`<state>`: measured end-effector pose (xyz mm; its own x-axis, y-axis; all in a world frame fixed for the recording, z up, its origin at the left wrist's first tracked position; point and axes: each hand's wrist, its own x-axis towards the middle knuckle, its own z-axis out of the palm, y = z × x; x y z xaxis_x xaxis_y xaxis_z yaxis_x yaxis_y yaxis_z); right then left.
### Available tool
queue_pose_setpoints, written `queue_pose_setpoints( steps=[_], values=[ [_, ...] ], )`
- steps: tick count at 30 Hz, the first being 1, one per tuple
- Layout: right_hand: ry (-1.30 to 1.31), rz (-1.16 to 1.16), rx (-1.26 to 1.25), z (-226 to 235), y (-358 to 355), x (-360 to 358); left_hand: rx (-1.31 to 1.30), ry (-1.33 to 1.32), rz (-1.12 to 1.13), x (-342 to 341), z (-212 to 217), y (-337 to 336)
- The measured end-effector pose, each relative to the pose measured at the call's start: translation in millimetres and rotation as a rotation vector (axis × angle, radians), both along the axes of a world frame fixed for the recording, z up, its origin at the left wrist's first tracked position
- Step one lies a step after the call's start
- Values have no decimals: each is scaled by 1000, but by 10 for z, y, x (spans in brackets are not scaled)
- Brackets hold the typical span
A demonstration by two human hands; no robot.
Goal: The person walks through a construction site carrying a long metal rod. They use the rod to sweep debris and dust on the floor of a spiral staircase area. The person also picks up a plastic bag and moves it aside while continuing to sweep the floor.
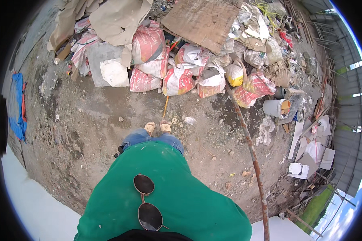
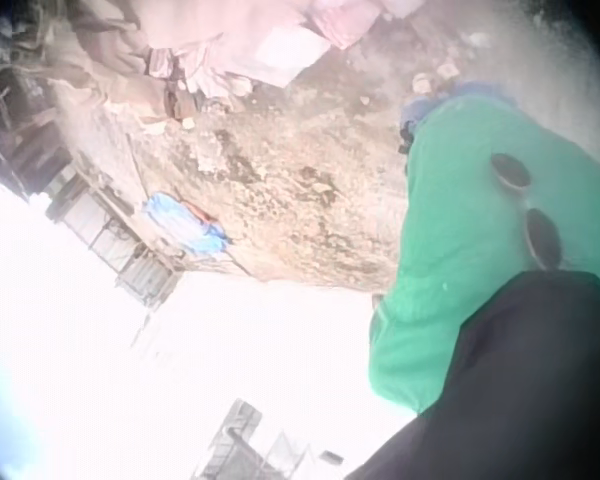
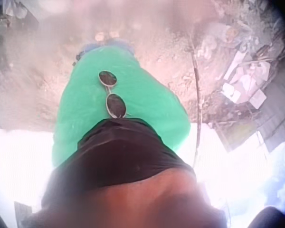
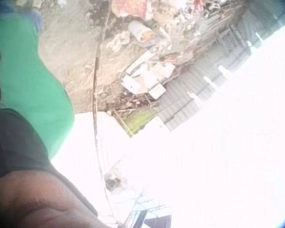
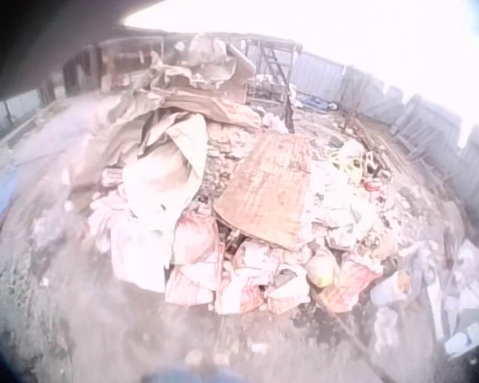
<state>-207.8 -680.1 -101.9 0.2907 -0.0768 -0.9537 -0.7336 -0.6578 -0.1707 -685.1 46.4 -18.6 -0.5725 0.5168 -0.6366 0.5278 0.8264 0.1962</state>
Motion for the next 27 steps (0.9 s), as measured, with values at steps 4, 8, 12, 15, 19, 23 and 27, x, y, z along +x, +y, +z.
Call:
queue_pose_setpoints(
  steps=[4, 8, 12, 15, 19, 23, 27],
  values=[
    [-105, 521, 34, -508, -287, 1564, 151, -54, 440, -882, 195, -1288],
    [-696, 1323, -133, -384, 745, 4835, 7, -310, 281, 930, -1171, -2185],
    [-1062, 377, 86, 1338, 3357, 7008, 99, -382, -579, 2097, -1983, -2731],
    [-1008, 359, 404, 1958, 5985, 6316, -246, -187, -920, 1846, -1949, -2993],
    [-1322, 873, 487, 2188, 7953, 5415, -474, -398, -158, 1547, -1947, -2472],
    [-963, 1272, 327, 1196, 8712, 4073, -347, -458, -201, 967, -2484, -1334],
    [-141, 1291, 209, 289, 8941, 2874, 284, -550, -44, 230, -2755, 369]
  ],
)
